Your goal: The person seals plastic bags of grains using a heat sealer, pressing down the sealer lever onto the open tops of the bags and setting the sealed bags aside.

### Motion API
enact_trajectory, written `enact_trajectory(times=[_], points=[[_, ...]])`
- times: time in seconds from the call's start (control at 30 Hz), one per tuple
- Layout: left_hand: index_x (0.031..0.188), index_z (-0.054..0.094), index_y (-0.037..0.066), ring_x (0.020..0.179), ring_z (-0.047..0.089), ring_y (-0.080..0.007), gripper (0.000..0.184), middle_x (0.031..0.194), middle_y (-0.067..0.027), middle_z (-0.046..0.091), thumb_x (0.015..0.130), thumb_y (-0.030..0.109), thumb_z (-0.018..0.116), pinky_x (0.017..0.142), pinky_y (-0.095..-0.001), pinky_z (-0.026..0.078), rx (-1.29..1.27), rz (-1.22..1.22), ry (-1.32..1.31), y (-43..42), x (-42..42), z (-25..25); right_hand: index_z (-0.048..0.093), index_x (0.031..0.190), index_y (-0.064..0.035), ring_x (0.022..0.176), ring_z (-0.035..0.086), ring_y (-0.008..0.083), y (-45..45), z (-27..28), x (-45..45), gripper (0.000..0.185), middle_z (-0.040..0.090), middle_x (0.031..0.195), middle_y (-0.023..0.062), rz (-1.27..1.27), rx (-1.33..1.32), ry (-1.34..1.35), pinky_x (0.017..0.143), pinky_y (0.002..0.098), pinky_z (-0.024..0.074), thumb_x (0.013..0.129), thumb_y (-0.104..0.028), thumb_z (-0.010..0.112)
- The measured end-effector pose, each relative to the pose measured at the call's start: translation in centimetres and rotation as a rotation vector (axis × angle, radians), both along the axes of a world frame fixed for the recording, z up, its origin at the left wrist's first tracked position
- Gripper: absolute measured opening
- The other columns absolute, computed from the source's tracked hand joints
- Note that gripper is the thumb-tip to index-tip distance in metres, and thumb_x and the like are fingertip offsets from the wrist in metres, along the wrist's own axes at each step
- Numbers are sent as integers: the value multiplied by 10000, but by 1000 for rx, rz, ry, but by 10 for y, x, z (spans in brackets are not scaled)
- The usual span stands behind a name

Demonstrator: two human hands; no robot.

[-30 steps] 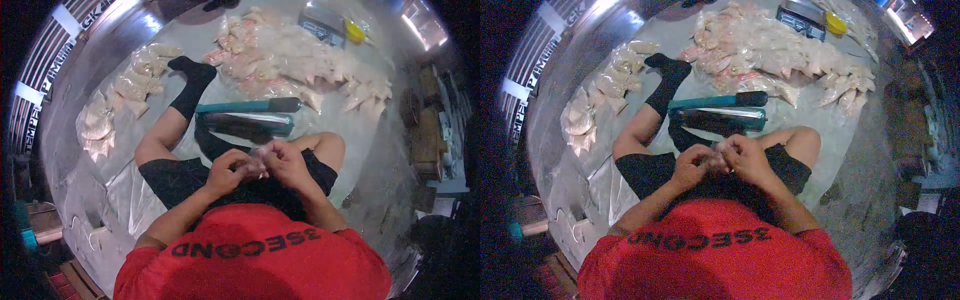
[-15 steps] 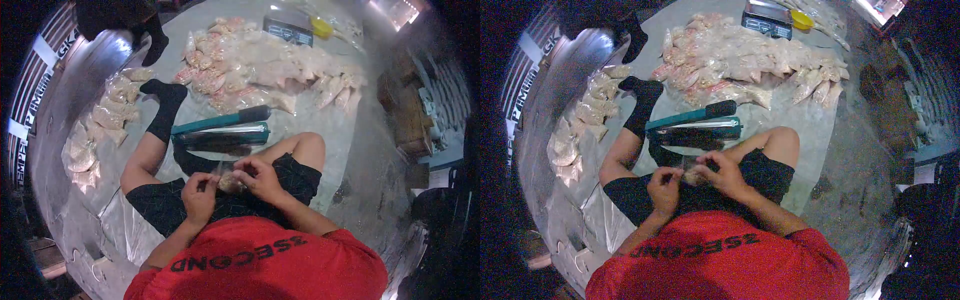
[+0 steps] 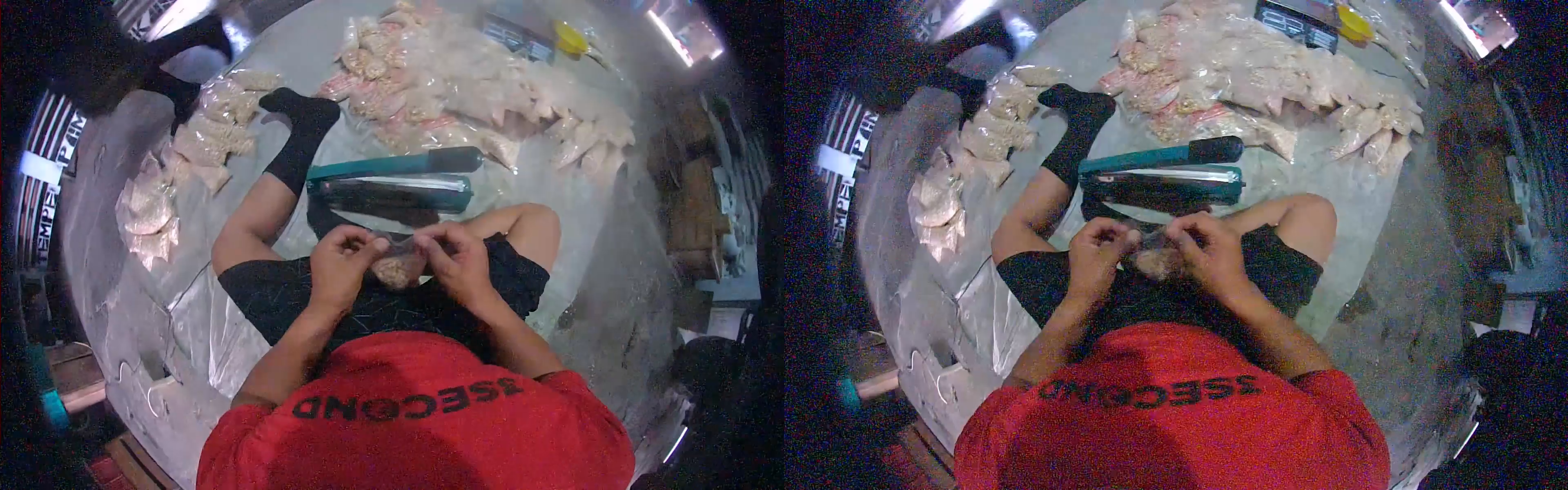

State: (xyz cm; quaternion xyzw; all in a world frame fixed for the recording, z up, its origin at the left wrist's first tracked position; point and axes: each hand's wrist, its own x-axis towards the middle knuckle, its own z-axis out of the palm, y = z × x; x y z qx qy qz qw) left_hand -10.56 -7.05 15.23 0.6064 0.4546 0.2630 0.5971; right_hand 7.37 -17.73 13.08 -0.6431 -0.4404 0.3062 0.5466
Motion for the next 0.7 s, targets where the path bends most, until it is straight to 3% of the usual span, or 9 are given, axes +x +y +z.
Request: enact_trajectory(times=[0.03,0.17,0.23,0.3,0.33,0.4,0.53,0.67,0.7], points=[[995,698,-15,825,665,-116,123,919,-71,715,910,63,741,743,-252,545,-111,24,-212,2,1,-7,721,1022,-25,860,696,195,3,1,2,183,725,919,111,-40,-49,4,789,327,545,947,-190,694],[1024,700,-21,838,666,-113,134,922,-69,716,937,79,719,760,-258,553,-130,117,-196,-3,3,-11,724,1017,-26,851,690,187,2,-6,2,188,718,891,93,-120,-47,22,788,316,541,963,-201,681],[1013,705,-13,845,693,-150,160,905,-77,728,958,137,695,792,-285,551,40,79,-208,-6,5,-13,724,1016,-25,851,688,186,6,-9,4,192,716,890,90,-120,-3,16,785,314,539,971,-205,674],[1010,704,-15,833,696,-154,160,905,-80,728,963,137,689,785,-287,554,99,67,-133,-4,5,-9,707,1044,-2,760,645,86,6,-9,6,180,706,861,30,-108,25,-97,701,238,527,1016,-166,637],[1006,703,-17,822,698,-159,161,904,-83,728,969,137,684,778,-289,557,150,36,-63,-3,5,-7,707,1044,-2,760,645,86,6,-10,4,180,706,861,30,-104,20,-92,701,238,527,1016,-166,637],[998,703,-19,793,697,-159,177,904,-86,727,965,155,693,767,-295,560,19,70,-198,1,7,-20,681,1041,8,760,656,92,8,-11,6,204,703,858,43,-157,-24,159,699,243,534,1025,-187,622],[1021,692,-27,767,699,-161,187,894,-95,715,967,152,693,723,-281,571,-143,51,-194,11,13,-23,660,1040,12,761,666,106,13,-17,5,218,703,852,53,-231,-37,110,699,253,545,1032,-200,611],[1061,669,-32,717,692,-163,200,878,-91,697,975,147,683,661,-275,580,-318,103,-252,22,22,-32,666,1055,6,798,663,125,20,-31,7,230,709,917,65,-274,-115,334,713,264,546,1043,-210,590],[995,667,-1,674,661,-155,210,826,-60,673,965,205,692,621,-282,534,-349,126,-221,22,25,-28,673,1045,2,791,667,127,23,-28,7,256,716,894,62,-290,-108,303,725,282,547,1038,-241,592]])
